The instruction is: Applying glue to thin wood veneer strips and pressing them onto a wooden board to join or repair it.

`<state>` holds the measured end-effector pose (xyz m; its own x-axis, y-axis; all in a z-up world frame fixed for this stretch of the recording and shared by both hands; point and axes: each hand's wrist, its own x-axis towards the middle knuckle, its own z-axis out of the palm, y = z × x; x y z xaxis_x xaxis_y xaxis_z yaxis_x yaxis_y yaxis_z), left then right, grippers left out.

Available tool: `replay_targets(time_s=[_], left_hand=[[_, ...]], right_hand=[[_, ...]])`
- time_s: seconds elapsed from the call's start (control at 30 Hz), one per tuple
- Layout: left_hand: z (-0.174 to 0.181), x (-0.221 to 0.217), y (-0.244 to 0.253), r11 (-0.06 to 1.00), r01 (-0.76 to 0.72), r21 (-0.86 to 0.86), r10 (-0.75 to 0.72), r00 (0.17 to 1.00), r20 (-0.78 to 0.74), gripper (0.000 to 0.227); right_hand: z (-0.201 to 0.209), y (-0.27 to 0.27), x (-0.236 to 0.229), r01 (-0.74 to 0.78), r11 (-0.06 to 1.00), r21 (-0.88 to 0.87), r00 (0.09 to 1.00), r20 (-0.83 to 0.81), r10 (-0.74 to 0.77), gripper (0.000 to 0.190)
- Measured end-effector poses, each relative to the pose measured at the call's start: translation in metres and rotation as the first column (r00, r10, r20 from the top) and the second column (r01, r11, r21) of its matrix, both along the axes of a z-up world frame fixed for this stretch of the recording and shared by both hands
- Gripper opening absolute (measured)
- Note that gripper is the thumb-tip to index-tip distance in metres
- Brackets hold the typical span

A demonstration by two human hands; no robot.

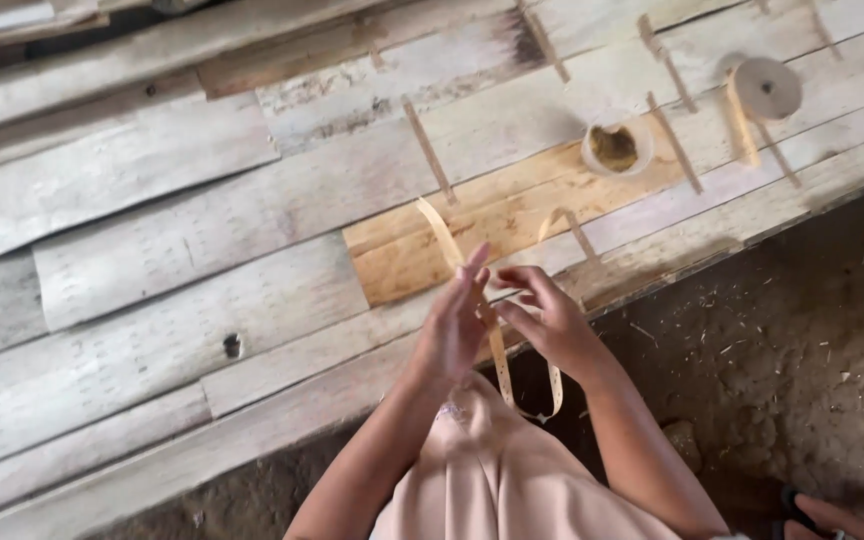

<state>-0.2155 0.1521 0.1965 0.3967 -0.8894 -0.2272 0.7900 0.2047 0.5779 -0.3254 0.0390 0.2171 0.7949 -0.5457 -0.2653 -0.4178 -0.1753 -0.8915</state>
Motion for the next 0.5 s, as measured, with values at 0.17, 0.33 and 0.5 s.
replay_targets(time_s=[0.17, 0.33, 0.5], left_hand=[[-0.017, 0.000, 0.034, 0.992, -0.032, 0.125, 0.002, 0.972, 0.234, 0.073], [-0.123, 0.063, 0.057, 0.951, -0.064, 0.302, 0.055, 0.998, 0.037, 0.054], [-0.151, 0.146, 0.072, 0.799, -0.165, 0.579, 0.063, 0.979, 0.192, 0.038]], right_hand=[[-0.059, 0.035, 0.002, -0.051, 0.974, 0.223, 0.995, 0.094, 0.031, 0.013], [-0.081, 0.075, 0.017, -0.019, 0.937, 0.348, 1.000, 0.026, 0.011, 0.011], [-0.108, 0.109, 0.040, 0.051, 0.884, 0.465, 0.998, -0.058, -0.027, 0.012]])
